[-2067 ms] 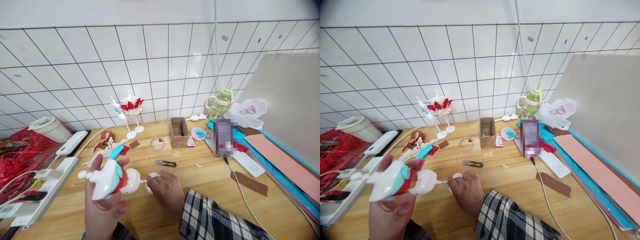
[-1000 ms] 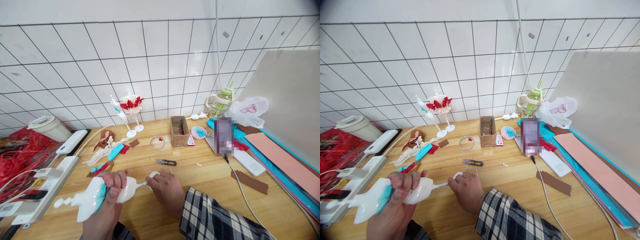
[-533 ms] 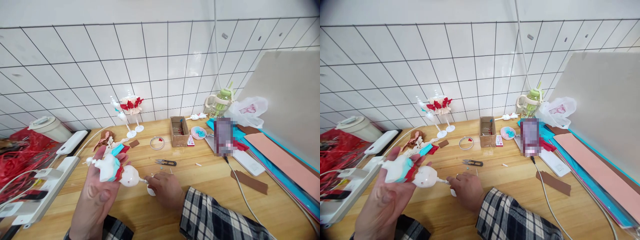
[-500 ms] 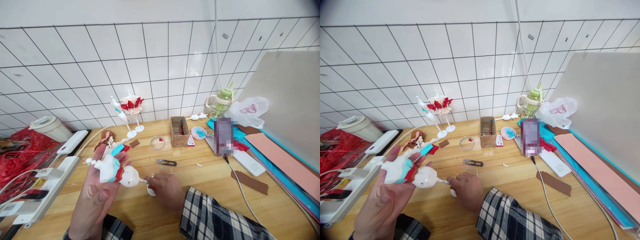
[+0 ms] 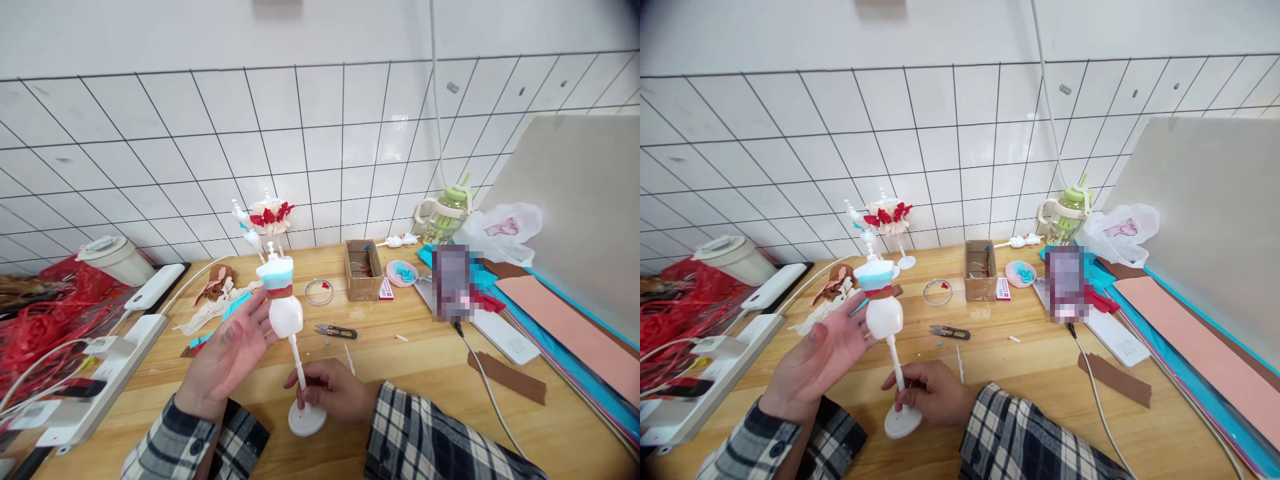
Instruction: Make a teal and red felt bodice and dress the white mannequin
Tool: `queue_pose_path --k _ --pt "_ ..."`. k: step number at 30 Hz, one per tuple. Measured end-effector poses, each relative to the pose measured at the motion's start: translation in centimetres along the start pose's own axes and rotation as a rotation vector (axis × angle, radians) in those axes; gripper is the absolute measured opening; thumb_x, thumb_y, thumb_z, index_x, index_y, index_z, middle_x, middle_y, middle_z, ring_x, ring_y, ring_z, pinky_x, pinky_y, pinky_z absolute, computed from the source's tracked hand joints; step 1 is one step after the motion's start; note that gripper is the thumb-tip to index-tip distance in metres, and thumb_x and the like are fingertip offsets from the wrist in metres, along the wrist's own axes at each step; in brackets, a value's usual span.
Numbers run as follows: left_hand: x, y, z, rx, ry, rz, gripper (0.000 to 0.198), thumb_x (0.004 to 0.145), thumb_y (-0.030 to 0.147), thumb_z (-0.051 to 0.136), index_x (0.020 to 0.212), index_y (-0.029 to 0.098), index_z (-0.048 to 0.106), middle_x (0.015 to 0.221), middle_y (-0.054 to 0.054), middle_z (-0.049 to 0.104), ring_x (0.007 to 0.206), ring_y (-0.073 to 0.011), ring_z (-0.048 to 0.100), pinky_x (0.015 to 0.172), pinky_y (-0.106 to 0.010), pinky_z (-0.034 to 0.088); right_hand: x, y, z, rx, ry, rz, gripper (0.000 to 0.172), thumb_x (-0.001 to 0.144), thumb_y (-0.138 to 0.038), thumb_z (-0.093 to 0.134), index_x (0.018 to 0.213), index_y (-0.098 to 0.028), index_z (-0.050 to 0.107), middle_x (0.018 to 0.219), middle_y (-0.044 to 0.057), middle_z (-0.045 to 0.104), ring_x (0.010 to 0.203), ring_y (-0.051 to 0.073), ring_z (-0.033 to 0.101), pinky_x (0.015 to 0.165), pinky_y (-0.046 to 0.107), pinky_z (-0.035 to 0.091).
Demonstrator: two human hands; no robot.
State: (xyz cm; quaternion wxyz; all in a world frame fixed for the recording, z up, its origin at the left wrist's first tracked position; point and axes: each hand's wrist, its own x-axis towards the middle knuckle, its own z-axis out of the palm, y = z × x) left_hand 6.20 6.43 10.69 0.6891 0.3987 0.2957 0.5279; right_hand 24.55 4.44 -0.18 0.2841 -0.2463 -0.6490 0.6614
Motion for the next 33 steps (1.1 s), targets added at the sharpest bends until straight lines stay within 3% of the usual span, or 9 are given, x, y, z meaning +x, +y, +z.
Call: queue_pose_path --k 5,12,18,23,26,30,33 --pt "0.4 0.8 0.0 0.000 0.077 0.034 0.069 0.066 0.056 0.074 0.124 0.022 0.058 0.132 -0.012 0.057 0.125 -0.0346 0.049 0.090 -0.040 0.052 -0.2 0.2 0.3 0.037 -0.055 0.035 0.043 0.080 -0.052 0.059 0.102 -0.016 0.069 0.070 0.002 0.063 0.063 0.012 0.057 0.062 0.023 0.046" --pt "0.3 0.9 0.2 0.108 0.286 0.053 0.047 0.078 0.036 0.070 0.122 0.026 0.057 0.124 -0.010 0.064 0.103 -0.0256 0.065 0.076 -0.030 0.057 0.1 1.0 0.0 -0.050 -0.060 0.056 0.031 0.083 -0.035 0.057 0.105 -0.018 0.070 0.074 0.002 0.066 0.069 0.013 0.060 0.064 0.022 0.047" --pt "-0.2 -0.1 0.4 0.236 0.118 0.049 0.073 0.056 0.050 0.083 0.121 0.027 0.058 0.123 -0.010 0.062 0.113 -0.0296 0.057 0.079 -0.035 0.054 0.1 1.0 0.0 -0.072 0.037 0.034 0.027 0.082 -0.028 0.057 0.103 -0.017 0.069 0.075 0.002 0.069 0.067 0.013 0.062 0.065 0.023 0.048" --pt "-0.8 -2.9 -0.4 0.532 0.222 -0.095 0.039 0.064 0.032 0.081 0.097 0.018 0.067 0.093 -0.009 0.072 0.086 -0.0240 0.066 0.082 -0.037 0.052 0.1 0.6 -0.1 -0.129 0.078 0.042 0.026 0.078 -0.019 0.058 0.100 -0.017 0.070 0.076 0.001 0.070 0.064 0.012 0.059 0.062 0.021 0.045" --pt "-1.0 -3.4 -0.2 0.574 0.265 -0.097 0.035 0.064 0.032 0.080 0.093 0.017 0.067 0.085 -0.007 0.073 0.078 -0.0232 0.067 0.075 -0.036 0.054 0.3 1.1 0.0 -0.115 0.095 0.084 0.026 0.077 -0.023 0.062 0.100 -0.017 0.071 0.074 0.001 0.068 0.062 0.012 0.057 0.060 0.021 0.043" --pt "-1.0 -3.2 0.3 0.585 0.213 -0.072 0.035 0.062 0.027 0.081 0.093 0.018 0.068 0.082 -0.005 0.073 0.076 -0.0226 0.067 0.072 -0.034 0.055 0.4 1.9 -0.3 -0.168 0.146 0.117 0.026 0.078 -0.028 0.064 0.099 -0.017 0.073 0.076 0.001 0.068 0.063 0.012 0.055 0.060 0.023 0.043" --pt "-1.3 -3.1 0.4 0.563 0.196 -0.042 0.030 0.064 0.025 0.080 0.091 0.019 0.068 0.080 -0.004 0.071 0.074 -0.0210 0.066 0.068 -0.031 0.054 0.3 1.0 -1.1 -0.148 0.186 -0.025 0.041 0.077 -0.038 0.066 0.114 -0.018 0.065 0.096 0.006 0.068 0.078 0.016 0.059 0.074 0.030 0.048"
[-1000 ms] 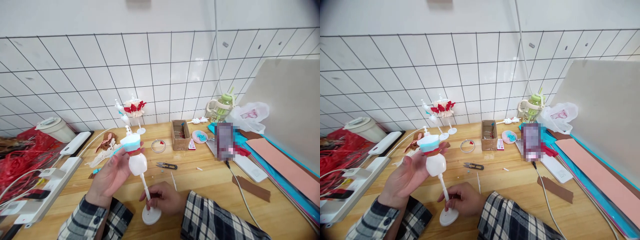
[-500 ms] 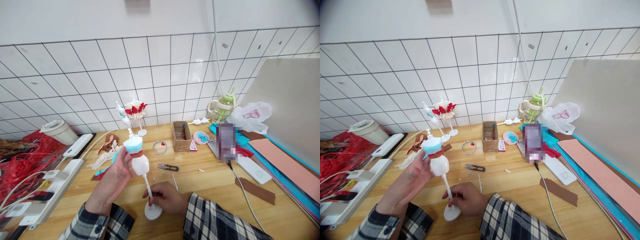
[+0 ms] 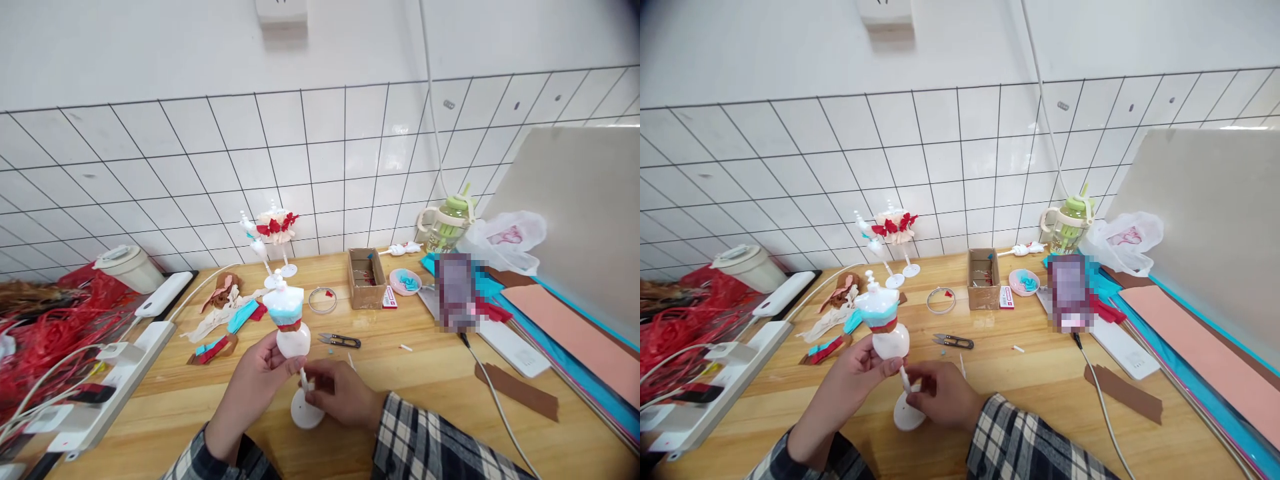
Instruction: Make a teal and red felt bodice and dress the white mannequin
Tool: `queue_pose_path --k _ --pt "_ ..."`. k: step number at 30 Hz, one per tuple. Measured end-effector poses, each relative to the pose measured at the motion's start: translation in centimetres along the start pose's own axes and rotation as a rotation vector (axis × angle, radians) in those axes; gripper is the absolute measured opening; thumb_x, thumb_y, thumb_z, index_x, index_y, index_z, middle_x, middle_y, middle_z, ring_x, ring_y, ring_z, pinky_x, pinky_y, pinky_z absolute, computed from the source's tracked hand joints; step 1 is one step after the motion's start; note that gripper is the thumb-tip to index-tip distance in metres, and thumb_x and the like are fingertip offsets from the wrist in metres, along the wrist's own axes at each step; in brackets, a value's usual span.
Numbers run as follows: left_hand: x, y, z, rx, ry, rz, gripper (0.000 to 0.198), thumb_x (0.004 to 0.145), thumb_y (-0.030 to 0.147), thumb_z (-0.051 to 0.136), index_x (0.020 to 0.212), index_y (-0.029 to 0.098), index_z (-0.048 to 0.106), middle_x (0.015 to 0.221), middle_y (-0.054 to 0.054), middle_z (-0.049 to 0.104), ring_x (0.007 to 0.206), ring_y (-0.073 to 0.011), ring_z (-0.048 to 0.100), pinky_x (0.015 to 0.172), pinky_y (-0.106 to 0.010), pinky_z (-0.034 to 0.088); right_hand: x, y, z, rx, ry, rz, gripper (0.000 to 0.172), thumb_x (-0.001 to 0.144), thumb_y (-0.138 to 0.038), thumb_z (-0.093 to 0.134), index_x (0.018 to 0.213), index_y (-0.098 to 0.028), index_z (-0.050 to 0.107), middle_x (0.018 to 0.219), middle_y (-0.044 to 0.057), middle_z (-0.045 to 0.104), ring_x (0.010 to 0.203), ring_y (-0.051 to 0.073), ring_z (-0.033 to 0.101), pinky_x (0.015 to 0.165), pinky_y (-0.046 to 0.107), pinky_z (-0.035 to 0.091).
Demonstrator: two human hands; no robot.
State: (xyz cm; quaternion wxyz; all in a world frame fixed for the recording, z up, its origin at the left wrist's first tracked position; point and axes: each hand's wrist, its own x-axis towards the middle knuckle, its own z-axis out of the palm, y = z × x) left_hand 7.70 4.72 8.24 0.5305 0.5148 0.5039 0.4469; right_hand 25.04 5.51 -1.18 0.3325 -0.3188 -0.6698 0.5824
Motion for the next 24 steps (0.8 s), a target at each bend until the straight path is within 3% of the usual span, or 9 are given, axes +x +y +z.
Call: queue_pose_path --k 2,4,7,10,15,20,24 --pt "-0.4 0.2 0.0 -0.014 -0.020 -0.031 0.028 0.065 0.025 0.079 0.090 0.020 0.069 0.076 -0.004 0.070 0.069 -0.0191 0.064 0.062 -0.028 0.052 0.2 -1.7 -1.1 0.112 0.107 -0.125 0.062 0.079 -0.049 0.062 0.133 -0.021 0.049 0.122 0.010 0.059 0.102 0.020 0.057 0.090 0.036 0.046" --pt "-1.1 0.5 0.1 -0.008 -0.085 -0.091 0.029 0.065 0.023 0.079 0.092 0.020 0.070 0.072 -0.003 0.069 0.064 -0.0172 0.061 0.057 -0.026 0.049 0.5 -4.1 -2.4 0.218 0.226 -0.172 0.071 0.084 -0.058 0.053 0.143 -0.024 0.032 0.140 0.013 0.044 0.120 0.022 0.049 0.100 0.041 0.041" --pt "-2.0 1.2 0.6 0.010 -0.180 -0.146 0.028 0.065 0.022 0.078 0.092 0.021 0.071 0.069 -0.001 0.066 0.060 -0.0154 0.057 0.054 -0.024 0.046 0.8 -8.0 -4.1 0.355 0.184 -0.211 0.071 0.086 -0.061 0.049 0.145 -0.025 0.029 0.145 0.011 0.040 0.132 0.024 0.040 0.106 0.045 0.034" --pt "-2.4 1.6 1.1 0.021 -0.213 -0.164 0.020 0.066 0.022 0.076 0.086 0.021 0.071 0.066 0.001 0.063 0.057 -0.0134 0.053 0.051 -0.022 0.042 0.8 -10.2 -4.8 0.406 0.118 -0.152 0.067 0.083 -0.052 0.061 0.140 -0.024 0.039 0.132 0.009 0.056 0.124 0.024 0.051 0.104 0.046 0.038" --pt "-2.3 1.4 1.5 0.085 -0.232 -0.156 0.025 0.066 0.022 0.075 0.091 0.022 0.072 0.072 -0.001 0.066 0.063 -0.0171 0.057 0.056 -0.025 0.046 0.7 -10.2 -4.6 0.351 0.196 -0.062 0.057 0.074 -0.042 0.074 0.123 -0.016 0.059 0.121 0.010 0.064 0.113 0.025 0.059 0.100 0.045 0.044" --pt "-2.2 0.8 1.1 0.206 -0.247 -0.171 0.033 0.068 0.027 0.073 0.101 0.022 0.070 0.082 -0.002 0.069 0.075 -0.0221 0.061 0.068 -0.032 0.050 0.6 -10.6 -4.9 0.362 0.148 -0.056 0.046 0.075 -0.039 0.073 0.114 -0.017 0.066 0.102 0.006 0.072 0.101 0.024 0.064 0.092 0.043 0.049" --pt "-2.2 0.7 0.8 0.297 -0.261 -0.230 0.038 0.070 0.028 0.070 0.107 0.021 0.068 0.086 -0.001 0.069 0.080 -0.0216 0.061 0.073 -0.029 0.049 0.5 -10.7 -4.9 0.389 0.132 -0.060 0.045 0.074 -0.039 0.073 0.113 -0.017 0.068 0.100 0.006 0.073 0.097 0.024 0.066 0.089 0.042 0.051"
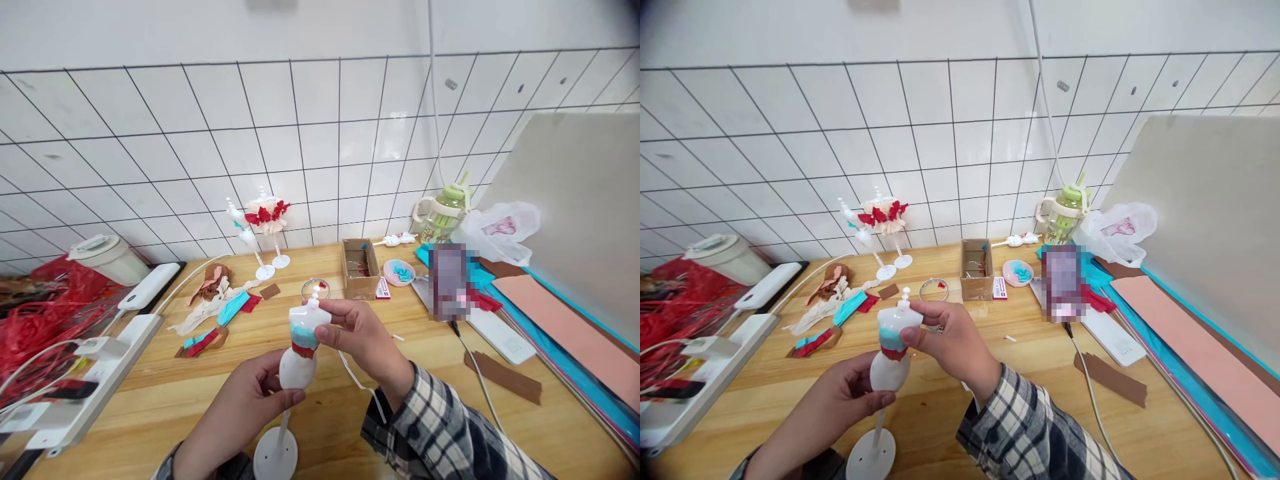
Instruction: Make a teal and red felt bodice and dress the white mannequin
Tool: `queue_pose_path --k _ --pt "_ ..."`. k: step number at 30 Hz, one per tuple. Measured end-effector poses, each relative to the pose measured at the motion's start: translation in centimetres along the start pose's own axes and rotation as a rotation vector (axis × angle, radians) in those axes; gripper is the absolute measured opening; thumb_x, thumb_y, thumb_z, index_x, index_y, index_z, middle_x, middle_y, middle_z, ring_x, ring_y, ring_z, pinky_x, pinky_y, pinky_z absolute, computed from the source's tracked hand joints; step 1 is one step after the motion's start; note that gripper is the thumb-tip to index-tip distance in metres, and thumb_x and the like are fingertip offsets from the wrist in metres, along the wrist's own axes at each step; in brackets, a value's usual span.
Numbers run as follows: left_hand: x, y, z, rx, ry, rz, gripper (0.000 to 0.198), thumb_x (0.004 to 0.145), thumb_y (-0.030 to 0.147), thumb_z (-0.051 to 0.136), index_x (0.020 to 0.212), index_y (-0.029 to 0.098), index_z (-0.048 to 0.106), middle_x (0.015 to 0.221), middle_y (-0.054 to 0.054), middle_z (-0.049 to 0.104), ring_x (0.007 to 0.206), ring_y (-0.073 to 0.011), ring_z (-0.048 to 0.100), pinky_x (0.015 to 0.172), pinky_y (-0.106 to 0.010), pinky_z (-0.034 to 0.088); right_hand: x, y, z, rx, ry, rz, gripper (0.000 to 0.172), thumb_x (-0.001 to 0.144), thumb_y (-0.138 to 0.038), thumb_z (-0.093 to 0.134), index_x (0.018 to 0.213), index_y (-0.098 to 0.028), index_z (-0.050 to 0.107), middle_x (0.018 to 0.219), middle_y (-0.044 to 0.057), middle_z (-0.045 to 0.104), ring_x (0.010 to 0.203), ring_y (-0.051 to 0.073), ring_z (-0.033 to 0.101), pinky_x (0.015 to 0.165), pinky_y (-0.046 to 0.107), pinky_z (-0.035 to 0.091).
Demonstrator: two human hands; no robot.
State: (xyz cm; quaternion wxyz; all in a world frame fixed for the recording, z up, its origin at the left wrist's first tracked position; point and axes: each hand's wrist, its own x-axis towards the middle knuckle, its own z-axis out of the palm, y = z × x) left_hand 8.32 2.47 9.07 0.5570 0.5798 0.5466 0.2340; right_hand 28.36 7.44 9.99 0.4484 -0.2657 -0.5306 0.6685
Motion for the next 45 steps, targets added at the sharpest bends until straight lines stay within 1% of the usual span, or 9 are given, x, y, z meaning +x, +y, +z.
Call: queue_pose_path --k 8,12,14,16,20,25,32,38,45 --pt "-0.2 0.0 0.3 -0.022 0.010 0.007 0.031 0.070 0.026 0.070 0.100 0.020 0.068 0.082 0.000 0.068 0.076 -0.0199 0.062 0.070 -0.028 0.049 0.1 0.4 0.2 -0.149 0.041 -0.018 0.049 0.078 -0.046 0.069 0.119 -0.020 0.065 0.121 0.009 0.065 0.113 0.028 0.060 0.101 0.047 0.043" --pt "0.4 -0.5 -1.0 -0.019 0.128 0.093 0.031 0.069 0.031 0.073 0.097 0.020 0.066 0.084 -0.001 0.072 0.075 -0.0203 0.065 0.068 -0.030 0.053 -0.7 -1.9 -1.2 -0.206 -0.003 -0.157 0.063 0.086 -0.046 0.060 0.142 -0.032 0.037 0.148 0.005 0.039 0.136 0.023 0.035 0.108 0.044 0.036" --pt "1.4 -0.5 -2.4 -0.009 0.241 0.175 0.034 0.067 0.035 0.074 0.096 0.019 0.066 0.089 -0.003 0.074 0.079 -0.0222 0.068 0.072 -0.032 0.055 -1.3 -3.2 -2.4 -0.264 0.026 -0.163 0.058 0.088 -0.046 0.056 0.141 -0.032 0.039 0.144 0.007 0.045 0.134 0.022 0.039 0.104 0.043 0.040" --pt "3.0 -0.2 -3.9 0.028 0.387 0.252 0.037 0.066 0.038 0.075 0.096 0.018 0.065 0.092 -0.006 0.075 0.082 -0.0243 0.069 0.075 -0.035 0.056 -1.9 -3.7 -3.6 -0.401 0.074 -0.116 0.044 0.088 -0.044 0.057 0.128 -0.027 0.054 0.128 0.009 0.059 0.122 0.022 0.053 0.098 0.041 0.045" --pt "7.6 1.0 -5.5 0.071 0.552 0.370 0.038 0.069 0.043 0.073 0.095 0.017 0.063 0.097 -0.009 0.074 0.090 -0.0260 0.069 0.083 -0.039 0.055 -1.7 -1.3 -5.7 -0.630 0.221 -0.039 0.031 0.085 -0.042 0.060 0.106 -0.020 0.067 0.102 0.008 0.071 0.093 0.020 0.066 0.083 0.035 0.052" --pt "12.8 0.4 -5.1 0.076 0.453 0.463 0.048 0.069 0.046 0.072 0.105 0.017 0.060 0.106 -0.009 0.072 0.096 -0.0255 0.068 0.088 -0.041 0.053 -0.7 4.2 -8.7 -0.672 0.325 -0.002 0.039 0.089 -0.047 0.048 0.101 -0.014 0.064 0.082 0.007 0.069 0.078 0.018 0.065 0.072 0.030 0.050" --pt "14.6 -2.5 -6.1 0.121 0.513 0.448 0.046 0.069 0.040 0.072 0.105 0.017 0.057 0.106 -0.011 0.071 0.096 -0.0272 0.068 0.088 -0.044 0.053 -2.0 5.0 -9.9 -1.667 0.444 0.468 0.039 0.090 -0.046 0.045 0.090 -0.011 0.064 0.091 0.016 0.067 0.084 0.028 0.065 0.069 0.036 0.046" --pt "14.3 -2.0 -6.4 0.137 0.573 0.418 0.044 0.070 0.038 0.072 0.106 0.018 0.056 0.099 -0.009 0.071 0.092 -0.0270 0.068 0.081 -0.043 0.056 -2.5 5.1 -8.8 -1.746 0.277 0.634 0.027 0.080 -0.025 0.052 0.098 -0.009 0.065 0.095 0.018 0.067 0.086 0.028 0.067 0.068 0.034 0.047" --pt "13.5 -2.1 -6.6 -0.097 0.566 0.413 0.050 0.066 0.036 0.075 0.107 0.017 0.055 0.103 -0.009 0.070 0.093 -0.0243 0.068 0.081 -0.040 0.057 -2.3 5.4 -7.7 -1.741 0.184 0.614 0.025 0.085 -0.011 0.043 0.094 -0.009 0.067 0.095 0.019 0.069 0.088 0.027 0.067 0.069 0.032 0.047"
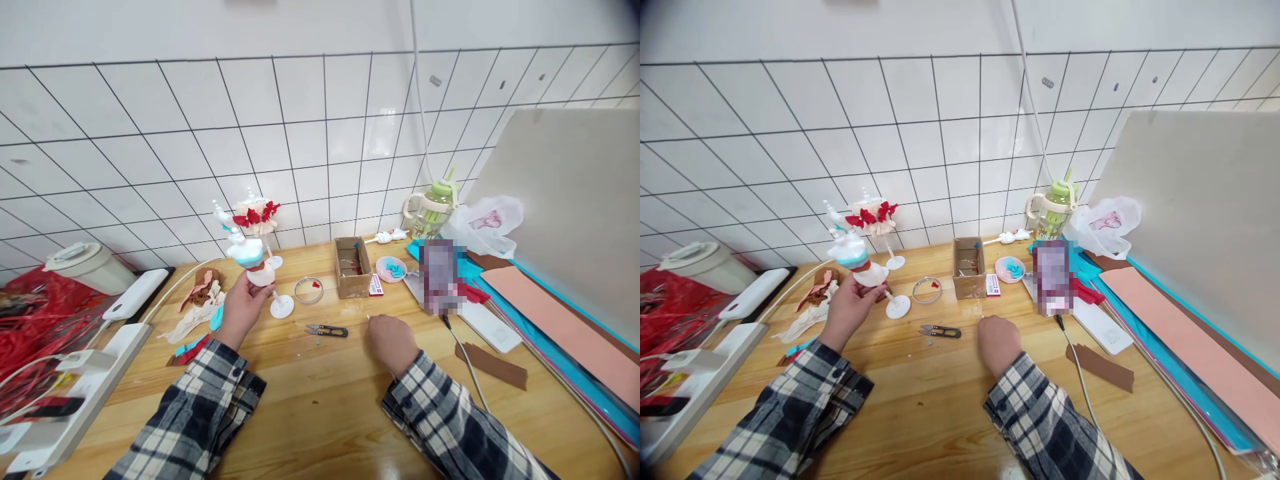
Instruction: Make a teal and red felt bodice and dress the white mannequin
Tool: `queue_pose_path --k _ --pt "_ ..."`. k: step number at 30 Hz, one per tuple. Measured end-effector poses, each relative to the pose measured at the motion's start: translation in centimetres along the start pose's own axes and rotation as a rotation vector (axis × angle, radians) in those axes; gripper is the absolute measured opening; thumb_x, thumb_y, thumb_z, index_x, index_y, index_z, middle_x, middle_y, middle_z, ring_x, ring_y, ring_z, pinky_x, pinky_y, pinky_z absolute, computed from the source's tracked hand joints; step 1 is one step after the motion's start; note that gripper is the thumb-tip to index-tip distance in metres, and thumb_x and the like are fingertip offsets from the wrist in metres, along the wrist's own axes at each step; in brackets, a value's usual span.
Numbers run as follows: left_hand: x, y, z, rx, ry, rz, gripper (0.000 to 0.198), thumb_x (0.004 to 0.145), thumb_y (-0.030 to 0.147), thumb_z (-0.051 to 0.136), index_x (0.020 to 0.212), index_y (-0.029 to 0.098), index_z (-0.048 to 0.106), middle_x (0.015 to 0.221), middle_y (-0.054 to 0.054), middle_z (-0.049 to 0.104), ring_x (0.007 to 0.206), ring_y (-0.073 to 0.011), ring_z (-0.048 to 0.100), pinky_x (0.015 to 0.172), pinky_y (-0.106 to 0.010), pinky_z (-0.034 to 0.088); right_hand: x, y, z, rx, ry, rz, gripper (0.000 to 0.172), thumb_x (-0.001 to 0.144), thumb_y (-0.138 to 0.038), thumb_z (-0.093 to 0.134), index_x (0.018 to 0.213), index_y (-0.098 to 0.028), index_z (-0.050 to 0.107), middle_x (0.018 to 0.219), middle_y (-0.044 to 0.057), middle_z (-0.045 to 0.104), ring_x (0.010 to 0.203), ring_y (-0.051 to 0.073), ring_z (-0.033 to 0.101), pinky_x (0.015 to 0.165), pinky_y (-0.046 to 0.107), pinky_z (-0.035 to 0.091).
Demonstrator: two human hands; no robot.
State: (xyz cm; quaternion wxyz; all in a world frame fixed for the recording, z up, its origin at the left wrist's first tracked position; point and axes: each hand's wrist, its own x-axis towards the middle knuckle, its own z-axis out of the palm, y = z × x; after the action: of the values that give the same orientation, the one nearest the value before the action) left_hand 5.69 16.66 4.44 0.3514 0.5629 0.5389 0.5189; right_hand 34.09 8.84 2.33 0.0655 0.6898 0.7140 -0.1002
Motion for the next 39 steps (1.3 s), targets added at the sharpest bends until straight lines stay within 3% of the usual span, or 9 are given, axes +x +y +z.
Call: queue_pose_path --k 7,12,20,23,26,28,32,36,39 --pt "-1.2 -3.6 2.6 -0.094 -0.013 -0.041 0.043 0.075 0.045 0.064 0.103 0.013 0.057 0.104 -0.013 0.068 0.098 -0.0237 0.067 0.083 -0.041 0.056 0.4 1.2 -0.3 0.054 0.069 0.050 0.024 0.091 -0.021 0.041 0.094 -0.012 0.063 0.092 0.017 0.069 0.086 0.027 0.067 0.067 0.032 0.044" --pt "-1.3 -4.4 4.0 -0.093 -0.021 -0.029 0.042 0.080 0.047 0.059 0.103 0.013 0.059 0.105 -0.013 0.069 0.103 -0.0247 0.065 0.084 -0.040 0.056 0.8 2.7 -0.6 0.147 0.065 0.031 0.035 0.093 -0.032 0.036 0.085 -0.015 0.066 0.091 0.016 0.070 0.088 0.026 0.066 0.068 0.031 0.041" --pt "-2.3 -4.8 2.9 0.142 0.050 0.027 0.045 0.072 0.041 0.069 0.110 0.017 0.062 0.119 -0.012 0.064 0.109 -0.0274 0.059 0.074 -0.035 0.055 -0.6 3.6 -1.5 0.066 -0.214 0.026 0.040 0.079 -0.046 0.052 0.086 -0.012 0.072 0.091 0.019 0.071 0.085 0.034 0.066 0.061 0.034 0.041" --pt "-2.4 -4.8 2.4 0.203 0.114 0.034 0.052 0.070 0.041 0.072 0.115 0.018 0.058 0.114 -0.011 0.064 0.102 -0.0263 0.060 0.067 -0.031 0.053 -1.3 3.9 -1.6 0.055 -0.276 -0.102 0.022 0.070 -0.030 0.062 0.082 -0.016 0.072 0.089 0.015 0.072 0.082 0.030 0.066 0.057 0.030 0.039" --pt "-3.5 -4.6 1.5 0.230 0.254 0.045 0.051 0.080 0.045 0.061 0.122 0.017 0.050 0.114 -0.011 0.059 0.101 -0.0243 0.056 0.078 -0.035 0.050 -1.6 4.1 -1.7 0.111 -0.272 -0.158 0.011 0.069 -0.019 0.060 0.067 -0.017 0.070 0.077 0.010 0.071 0.074 0.023 0.065 0.055 0.027 0.036" --pt "-4.9 -4.3 0.9 0.243 0.325 0.074 0.047 0.086 0.044 0.054 0.123 0.018 0.048 0.114 -0.010 0.057 0.103 -0.0231 0.054 0.087 -0.038 0.044 -1.7 4.1 -1.9 0.265 -0.241 -0.204 0.020 0.076 -0.022 0.056 0.059 -0.018 0.067 0.066 0.007 0.069 0.065 0.019 0.063 0.056 0.026 0.036" --pt "-8.2 -3.3 0.1 0.346 0.149 0.209 0.039 0.086 0.043 0.053 0.118 0.020 0.051 0.112 -0.008 0.058 0.099 -0.0235 0.052 0.087 -0.038 0.042 -1.8 3.4 -2.5 0.700 -0.183 -0.344 0.029 0.088 -0.031 0.047 0.073 -0.019 0.069 0.066 0.001 0.069 0.061 0.015 0.060 0.059 0.024 0.040" --pt "-10.0 -2.0 0.3 0.426 -0.022 0.342 0.028 0.086 0.040 0.054 0.107 0.021 0.057 0.105 -0.008 0.060 0.101 -0.0256 0.053 0.089 -0.041 0.042 -1.6 2.6 -2.4 0.811 -0.032 -0.374 0.032 0.089 -0.035 0.048 0.112 -0.021 0.066 0.079 0.002 0.068 0.070 0.016 0.059 0.065 0.025 0.043" --pt "-10.3 -1.4 0.6 0.465 -0.149 0.418 0.022 0.087 0.036 0.054 0.102 0.022 0.059 0.102 -0.008 0.062 0.101 -0.0255 0.055 0.090 -0.041 0.043 -0.3 2.5 -2.1 0.903 -0.095 -0.431 0.040 0.082 -0.031 0.059 0.121 -0.022 0.059 0.079 0.000 0.062 0.070 0.014 0.056 0.065 0.024 0.043"
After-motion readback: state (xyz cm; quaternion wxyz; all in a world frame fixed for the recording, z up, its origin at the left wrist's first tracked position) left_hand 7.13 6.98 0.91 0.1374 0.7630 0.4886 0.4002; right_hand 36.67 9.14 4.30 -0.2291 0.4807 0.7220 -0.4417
